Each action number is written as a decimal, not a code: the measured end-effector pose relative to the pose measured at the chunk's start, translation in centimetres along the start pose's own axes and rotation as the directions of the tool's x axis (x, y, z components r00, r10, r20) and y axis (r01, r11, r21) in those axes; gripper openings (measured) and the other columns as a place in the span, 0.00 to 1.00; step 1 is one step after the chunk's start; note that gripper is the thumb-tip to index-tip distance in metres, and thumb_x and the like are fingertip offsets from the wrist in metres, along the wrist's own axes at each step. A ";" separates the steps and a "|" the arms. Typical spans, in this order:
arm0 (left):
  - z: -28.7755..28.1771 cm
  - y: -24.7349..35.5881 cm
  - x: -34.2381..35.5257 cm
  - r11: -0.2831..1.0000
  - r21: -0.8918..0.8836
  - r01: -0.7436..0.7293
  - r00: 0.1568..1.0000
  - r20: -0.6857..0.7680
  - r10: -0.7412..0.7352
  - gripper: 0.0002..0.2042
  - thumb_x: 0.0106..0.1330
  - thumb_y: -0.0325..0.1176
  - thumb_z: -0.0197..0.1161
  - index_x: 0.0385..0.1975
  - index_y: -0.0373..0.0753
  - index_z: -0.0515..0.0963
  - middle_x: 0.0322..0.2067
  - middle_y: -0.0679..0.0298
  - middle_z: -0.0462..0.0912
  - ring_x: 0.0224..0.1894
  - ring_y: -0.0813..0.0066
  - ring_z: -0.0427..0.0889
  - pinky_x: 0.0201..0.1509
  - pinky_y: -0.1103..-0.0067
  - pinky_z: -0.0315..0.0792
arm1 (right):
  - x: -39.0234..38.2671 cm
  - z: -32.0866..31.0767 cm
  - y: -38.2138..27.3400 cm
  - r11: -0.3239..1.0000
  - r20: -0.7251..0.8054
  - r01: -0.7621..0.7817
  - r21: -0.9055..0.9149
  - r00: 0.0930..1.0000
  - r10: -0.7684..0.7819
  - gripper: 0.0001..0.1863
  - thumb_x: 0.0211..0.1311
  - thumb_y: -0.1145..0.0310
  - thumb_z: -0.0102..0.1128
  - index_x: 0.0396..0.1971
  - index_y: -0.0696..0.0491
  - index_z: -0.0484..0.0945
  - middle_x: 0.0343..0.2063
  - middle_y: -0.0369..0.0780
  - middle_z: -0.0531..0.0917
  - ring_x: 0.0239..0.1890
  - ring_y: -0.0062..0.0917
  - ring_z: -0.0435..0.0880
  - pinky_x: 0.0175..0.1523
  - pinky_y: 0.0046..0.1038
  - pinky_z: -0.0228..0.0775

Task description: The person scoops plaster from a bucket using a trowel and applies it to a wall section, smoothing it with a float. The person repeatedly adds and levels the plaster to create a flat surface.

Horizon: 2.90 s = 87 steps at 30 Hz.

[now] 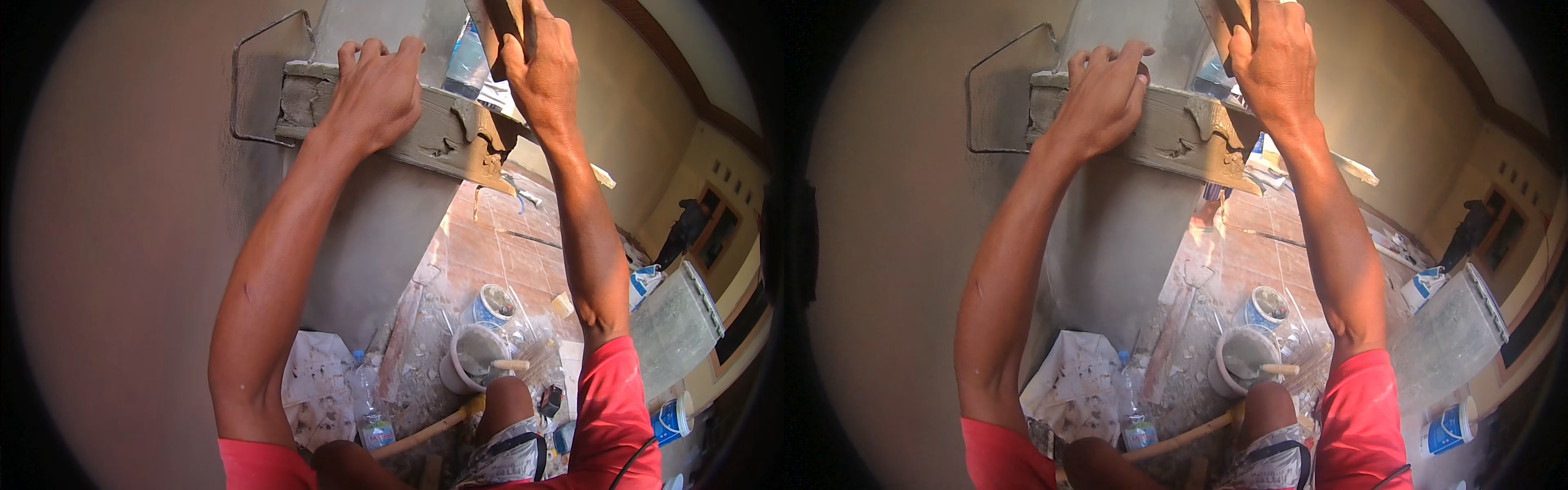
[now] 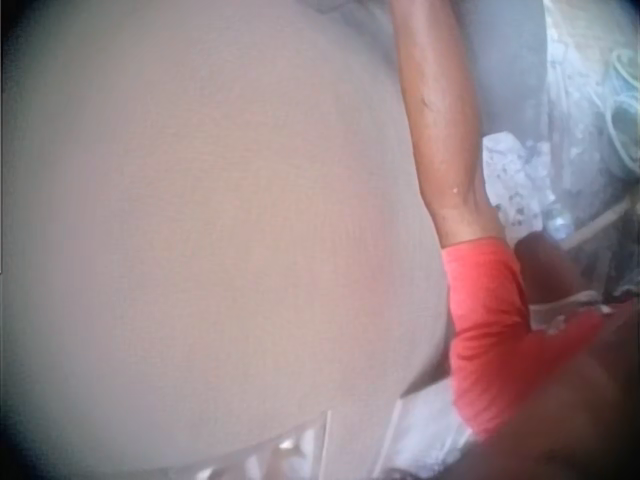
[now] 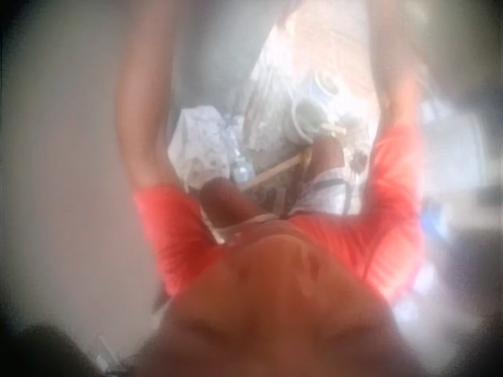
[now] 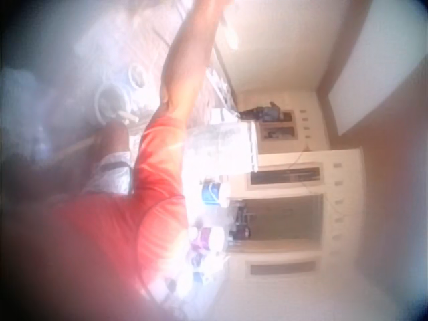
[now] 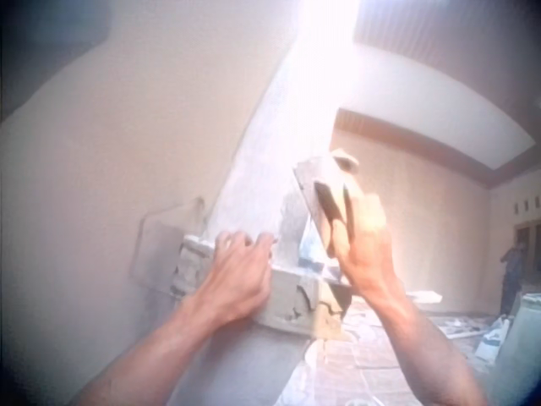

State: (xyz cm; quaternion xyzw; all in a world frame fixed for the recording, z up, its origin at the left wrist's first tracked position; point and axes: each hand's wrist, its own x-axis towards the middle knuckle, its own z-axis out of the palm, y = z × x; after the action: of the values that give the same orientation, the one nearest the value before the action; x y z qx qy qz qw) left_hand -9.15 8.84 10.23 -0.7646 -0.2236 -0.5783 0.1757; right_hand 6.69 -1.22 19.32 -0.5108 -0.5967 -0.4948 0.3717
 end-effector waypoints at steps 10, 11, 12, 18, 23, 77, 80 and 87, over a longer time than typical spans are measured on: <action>-2.7 2.4 -2.0 0.976 -0.217 0.011 0.900 -0.424 -0.104 0.21 0.59 0.23 0.50 0.55 0.36 0.69 0.45 0.59 0.77 0.52 0.62 0.70 0.64 0.65 0.52 | -17.9 -4.2 -0.8 0.869 0.019 -0.276 0.411 0.955 0.295 0.33 0.48 0.81 0.61 0.59 0.60 0.64 0.47 0.48 0.74 0.50 0.34 0.77 0.54 0.32 0.69; -3.0 3.0 -2.6 0.962 -0.272 0.025 0.863 -0.480 -0.159 0.22 0.57 0.21 0.51 0.54 0.35 0.68 0.44 0.59 0.77 0.51 0.62 0.70 0.62 0.65 0.53 | -18.8 -3.4 -0.7 0.877 0.004 -0.265 0.402 0.958 0.288 0.34 0.48 0.81 0.61 0.59 0.60 0.63 0.47 0.49 0.74 0.50 0.35 0.76 0.54 0.33 0.69; -3.5 3.6 -3.1 0.944 -0.327 0.038 0.820 -0.530 -0.217 0.23 0.54 0.20 0.52 0.54 0.34 0.68 0.43 0.58 0.77 0.50 0.62 0.70 0.61 0.66 0.54 | -19.4 -2.6 -0.7 0.884 -0.010 -0.252 0.393 0.961 0.278 0.36 0.47 0.82 0.61 0.60 0.60 0.63 0.48 0.49 0.73 0.50 0.37 0.76 0.54 0.34 0.68; -4.8 5.4 -6.7 0.749 -0.663 0.016 0.561 -0.614 -0.555 0.21 0.57 0.20 0.50 0.53 0.27 0.66 0.42 0.54 0.76 0.51 0.67 0.71 0.62 0.68 0.60 | -18.2 0.0 -3.3 0.886 0.017 -0.368 0.282 0.925 0.379 0.35 0.49 0.77 0.59 0.63 0.56 0.63 0.47 0.50 0.73 0.49 0.41 0.74 0.58 0.36 0.64; -4.6 5.9 -10.0 0.716 -0.690 0.104 0.466 -0.602 -0.648 0.21 0.56 0.19 0.50 0.52 0.24 0.65 0.41 0.50 0.77 0.49 0.65 0.73 0.65 0.68 0.59 | -20.5 0.8 -4.8 0.817 0.076 -0.514 0.263 0.855 0.513 0.36 0.48 0.79 0.56 0.63 0.54 0.64 0.48 0.51 0.72 0.50 0.40 0.74 0.58 0.34 0.64; -9.4 6.3 -12.2 0.710 -0.702 0.049 0.368 -0.649 -0.666 0.19 0.61 0.22 0.46 0.53 0.20 0.62 0.37 0.47 0.78 0.47 0.60 0.78 0.61 0.68 0.68 | -15.0 -6.6 -3.8 0.612 0.196 -0.412 0.675 0.900 0.390 0.30 0.50 0.77 0.56 0.57 0.66 0.66 0.45 0.46 0.77 0.48 0.26 0.77 0.53 0.28 0.69; -9.1 6.4 -12.1 0.692 -0.722 0.026 0.362 -0.638 -0.679 0.19 0.61 0.22 0.46 0.52 0.20 0.63 0.37 0.48 0.78 0.47 0.61 0.78 0.61 0.68 0.68 | -15.1 -5.9 -3.7 0.910 0.087 -0.262 0.322 0.965 0.247 0.32 0.46 0.75 0.59 0.56 0.65 0.67 0.37 0.49 0.75 0.40 0.39 0.78 0.47 0.35 0.70; -9.7 6.7 -12.1 0.699 -0.715 0.014 0.360 -0.648 -0.671 0.20 0.61 0.23 0.46 0.52 0.19 0.62 0.38 0.47 0.78 0.47 0.61 0.79 0.61 0.66 0.67 | -14.3 -2.8 -4.8 0.955 0.130 -0.288 0.073 0.952 0.277 0.32 0.49 0.70 0.57 0.58 0.61 0.65 0.38 0.52 0.72 0.40 0.48 0.75 0.44 0.42 0.69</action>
State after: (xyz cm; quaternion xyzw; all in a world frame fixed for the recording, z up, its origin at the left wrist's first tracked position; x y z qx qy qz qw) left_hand -16.12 -3.54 1.12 -0.2873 -0.0682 -0.9476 -0.1220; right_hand 4.74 -7.34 5.39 -0.6020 -0.5603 -0.3776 0.4254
